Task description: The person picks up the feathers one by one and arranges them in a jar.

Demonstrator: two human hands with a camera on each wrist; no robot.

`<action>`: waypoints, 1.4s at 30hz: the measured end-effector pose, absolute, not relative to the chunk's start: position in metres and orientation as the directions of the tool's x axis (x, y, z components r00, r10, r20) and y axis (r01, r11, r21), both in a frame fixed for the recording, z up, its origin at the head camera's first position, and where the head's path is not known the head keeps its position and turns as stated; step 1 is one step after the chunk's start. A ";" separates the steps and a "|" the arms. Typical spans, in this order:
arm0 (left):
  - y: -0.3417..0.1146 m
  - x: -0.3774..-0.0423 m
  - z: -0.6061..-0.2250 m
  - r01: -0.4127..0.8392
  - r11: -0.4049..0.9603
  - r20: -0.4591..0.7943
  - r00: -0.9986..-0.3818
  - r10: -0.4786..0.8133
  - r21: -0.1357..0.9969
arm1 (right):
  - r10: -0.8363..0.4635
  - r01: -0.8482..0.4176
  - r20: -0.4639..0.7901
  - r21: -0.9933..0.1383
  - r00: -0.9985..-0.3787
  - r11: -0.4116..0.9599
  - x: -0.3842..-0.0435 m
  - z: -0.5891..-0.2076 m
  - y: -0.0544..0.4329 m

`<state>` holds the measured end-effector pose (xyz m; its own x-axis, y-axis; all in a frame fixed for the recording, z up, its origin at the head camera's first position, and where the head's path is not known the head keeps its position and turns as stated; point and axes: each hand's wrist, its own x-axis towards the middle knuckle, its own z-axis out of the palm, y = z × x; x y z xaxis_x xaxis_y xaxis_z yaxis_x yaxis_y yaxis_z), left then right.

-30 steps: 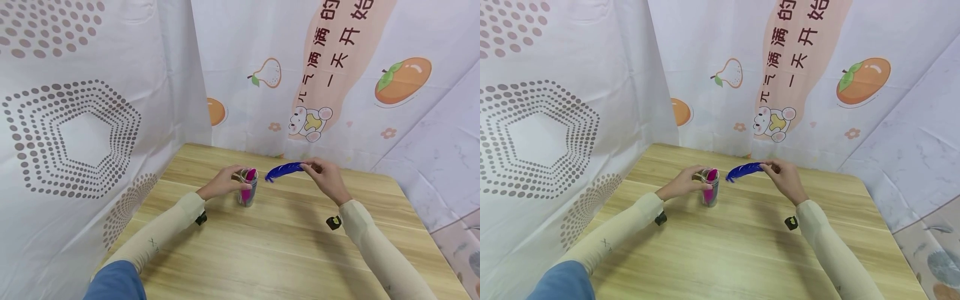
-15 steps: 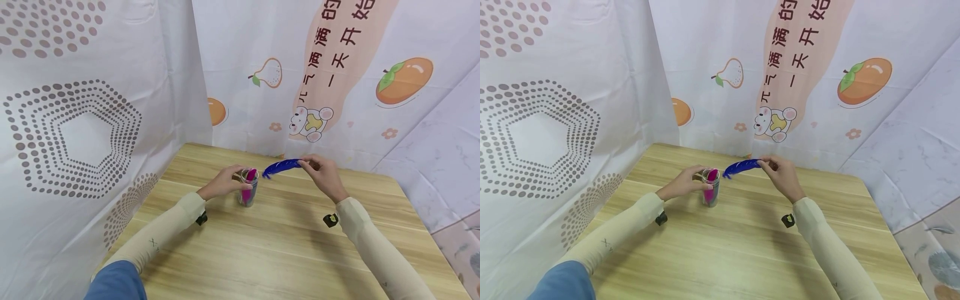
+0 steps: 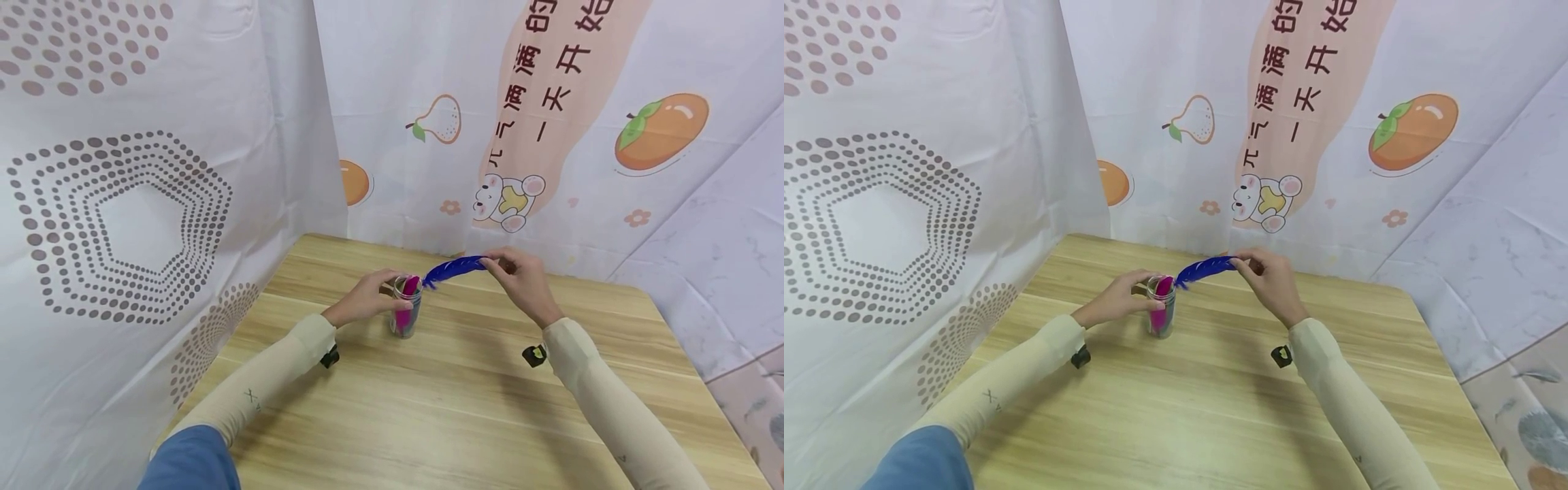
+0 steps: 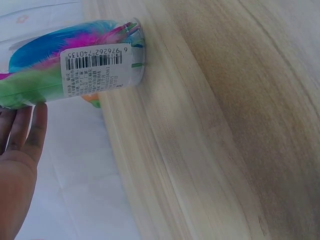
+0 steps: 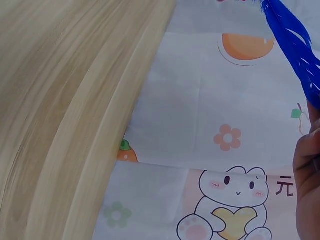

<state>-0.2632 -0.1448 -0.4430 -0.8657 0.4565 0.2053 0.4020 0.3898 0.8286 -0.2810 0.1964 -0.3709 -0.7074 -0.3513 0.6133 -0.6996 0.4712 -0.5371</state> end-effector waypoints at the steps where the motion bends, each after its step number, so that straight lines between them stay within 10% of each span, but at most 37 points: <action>1: -0.145 -0.263 -0.444 0.404 0.389 0.206 -0.865 0.458 0.828 | -0.353 -0.702 0.615 -0.534 -0.705 0.471 -0.281 -0.371 0.196; 26: -0.145 -0.260 -0.442 0.400 0.398 0.206 -0.870 0.448 0.826 | -0.422 -0.756 0.630 -0.494 -0.652 0.430 -0.282 -0.372 0.175; 42: -0.145 -0.262 -0.445 0.428 0.384 0.233 -0.858 0.458 0.818 | -0.506 -0.868 0.710 -0.342 -0.490 0.360 -0.282 -0.371 0.161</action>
<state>-0.2623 -0.1453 -0.4450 -0.8578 0.4579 0.2333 0.4276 0.3840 0.8184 -0.2823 0.1612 -0.3708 -0.4897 -0.5061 0.7100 -0.8680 0.3597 -0.3423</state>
